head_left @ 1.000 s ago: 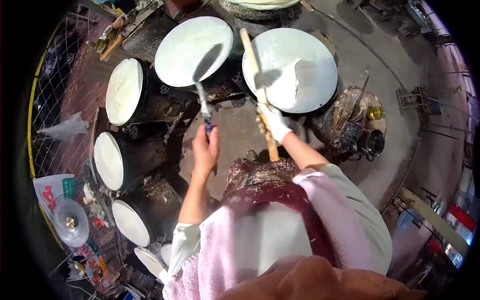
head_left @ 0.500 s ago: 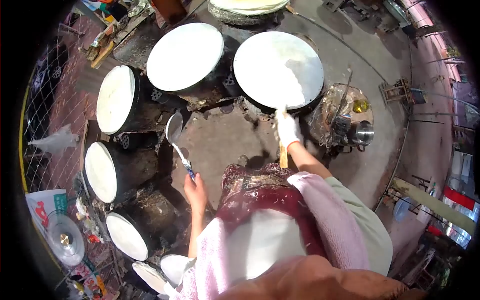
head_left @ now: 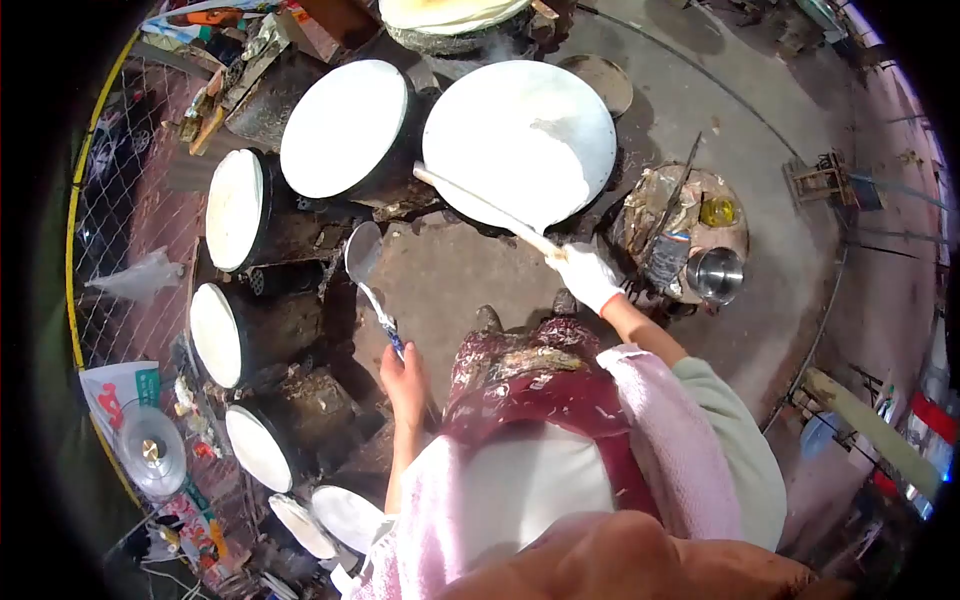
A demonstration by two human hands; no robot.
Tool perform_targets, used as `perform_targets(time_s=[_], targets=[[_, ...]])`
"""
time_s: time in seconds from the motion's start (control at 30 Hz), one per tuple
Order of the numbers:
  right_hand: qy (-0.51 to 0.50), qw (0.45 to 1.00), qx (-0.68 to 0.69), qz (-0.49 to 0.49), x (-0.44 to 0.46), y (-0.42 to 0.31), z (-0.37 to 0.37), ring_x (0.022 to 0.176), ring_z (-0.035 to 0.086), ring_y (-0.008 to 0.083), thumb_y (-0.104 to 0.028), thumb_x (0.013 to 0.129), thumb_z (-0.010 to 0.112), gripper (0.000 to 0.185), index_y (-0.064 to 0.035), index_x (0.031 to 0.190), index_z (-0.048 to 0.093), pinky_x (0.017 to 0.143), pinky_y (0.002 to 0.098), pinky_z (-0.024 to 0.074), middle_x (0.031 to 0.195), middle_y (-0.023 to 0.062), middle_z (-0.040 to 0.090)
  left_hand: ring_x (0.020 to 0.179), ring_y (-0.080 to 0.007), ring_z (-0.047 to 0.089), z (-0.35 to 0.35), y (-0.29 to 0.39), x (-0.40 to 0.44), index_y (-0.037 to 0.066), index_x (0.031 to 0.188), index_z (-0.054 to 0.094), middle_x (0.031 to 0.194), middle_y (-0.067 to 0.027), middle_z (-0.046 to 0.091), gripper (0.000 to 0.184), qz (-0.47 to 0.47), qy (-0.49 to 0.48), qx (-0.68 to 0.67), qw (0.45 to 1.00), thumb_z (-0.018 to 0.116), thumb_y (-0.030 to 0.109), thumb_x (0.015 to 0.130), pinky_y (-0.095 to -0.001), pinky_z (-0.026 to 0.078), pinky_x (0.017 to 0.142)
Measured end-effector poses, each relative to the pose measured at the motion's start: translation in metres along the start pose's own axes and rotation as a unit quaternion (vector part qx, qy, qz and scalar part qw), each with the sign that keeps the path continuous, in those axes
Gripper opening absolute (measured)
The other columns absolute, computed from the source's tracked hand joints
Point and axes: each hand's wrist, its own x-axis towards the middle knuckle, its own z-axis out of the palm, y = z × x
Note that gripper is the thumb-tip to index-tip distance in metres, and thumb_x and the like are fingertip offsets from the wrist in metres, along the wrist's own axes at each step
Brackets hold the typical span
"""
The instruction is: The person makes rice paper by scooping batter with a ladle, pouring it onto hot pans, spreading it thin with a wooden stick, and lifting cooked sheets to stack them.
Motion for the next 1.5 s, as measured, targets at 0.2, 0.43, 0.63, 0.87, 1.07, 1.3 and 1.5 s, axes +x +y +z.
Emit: perform_targets(time_s=[0.2, 0.43, 0.63, 0.87, 1.07, 1.3, 1.5], targets=[[0.185, 0.982, -0.017, 0.034, 0.043, 0.048, -0.084, 0.074, 0.064, 0.0413, -0.047, 0.094, 0.048, 0.045, -0.0034, 0.094, 0.057, 0.064, 0.0512, 0.0492, 0.076, 0.0232, 0.065, 0.04, -0.0046, 0.034, 0.02, -0.03, -0.017, 0.005, 0.093, 0.049, 0.058, 0.0052, 0.041, 0.011, 0.092, 0.032, 0.105, 0.99, 0.051, 0.015, 0.098, -0.021, 0.026, 0.035], [0.051, 0.997, -0.032, -0.046, -0.014, 0.065, -0.053, 0.074, 0.064, 0.0396, -0.052, 0.092, 0.047, 0.049, -0.0058, 0.091, 0.062, 0.069, 0.0495, 0.0501, 0.076, 0.0215, 0.064, 0.057, -0.007, 0.048, 0.051, -0.001, -0.031, -0.001, 0.096, 0.057, 0.069, 0.0007, 0.054, 0.017, 0.019, 0.031, 0.091, 0.995, 0.056, 0.016, 0.093, -0.0243, 0.04, 0.051], [0.173, 0.984, -0.031, -0.012, 0.072, 0.097, -0.135, 0.075, 0.065, 0.0391, -0.048, 0.091, 0.053, 0.044, -0.0057, 0.091, 0.062, 0.065, 0.0491, 0.0506, 0.078, 0.0213, 0.065, 0.056, -0.0066, 0.047, 0.056, -0.005, -0.023, -0.001, 0.097, 0.056, 0.065, 0.0013, 0.052, 0.016, 0.038, 0.028, 0.148, 0.988, 0.055, 0.014, 0.093, -0.0239, 0.038, 0.049], [0.06, 0.992, -0.009, -0.112, 0.028, 0.124, -0.099, 0.082, 0.067, 0.0356, -0.056, 0.089, 0.053, 0.055, -0.0108, 0.119, 0.061, 0.073, 0.0425, 0.0502, 0.091, 0.0228, 0.066, 0.045, -0.0075, 0.042, 0.069, 0.005, -0.027, 0.001, 0.095, 0.053, 0.062, 0.0018, 0.048, 0.013, 0.022, 0.032, 0.104, 0.994, 0.054, 0.014, 0.095, -0.0241, 0.032, 0.04], [0.117, 0.98, -0.145, -0.072, 0.142, 0.123, -0.179, 0.083, 0.064, 0.0389, -0.057, 0.093, 0.037, 0.061, -0.0173, 0.138, 0.045, 0.072, 0.0492, 0.0488, 0.088, 0.0221, 0.066, 0.041, -0.006, 0.037, 0.075, 0.015, -0.045, 0.005, 0.092, 0.048, 0.06, 0.0035, 0.044, 0.012, -0.015, 0.052, 0.066, 0.996, 0.05, 0.015, 0.099, -0.0218, 0.028, 0.035], [0.161, 0.964, -0.177, -0.118, 0.137, 0.004, -0.173, 0.093, 0.066, 0.0303, -0.038, 0.092, 0.046, 0.052, -0.0068, 0.134, 0.045, 0.076, 0.0417, 0.0523, 0.11, 0.0167, 0.065, 0.041, -0.0055, 0.036, 0.07, -0.004, -0.04, 0.005, 0.091, 0.047, 0.062, 0.0036, 0.043, 0.013, 0.015, 0.02, 0.098, 0.995, 0.05, 0.015, 0.099, -0.0218, 0.028, 0.036], [0.264, 0.9, 0.334, -0.094, 0.02, 0.094, -0.079, 0.098, 0.062, 0.0134, -0.019, 0.09, 0.064, 0.048, -0.0051, 0.135, 0.051, 0.085, 0.0253, 0.0489, 0.109, 0.0082, 0.067, 0.041, -0.004, 0.034, 0.097, 0.031, -0.045, 0.008, 0.09, 0.046, 0.059, 0.0056, 0.04, 0.011, -0.027, -0.005, 0.034, 0.999, 0.05, 0.014, 0.098, -0.0214, 0.026, 0.036]])
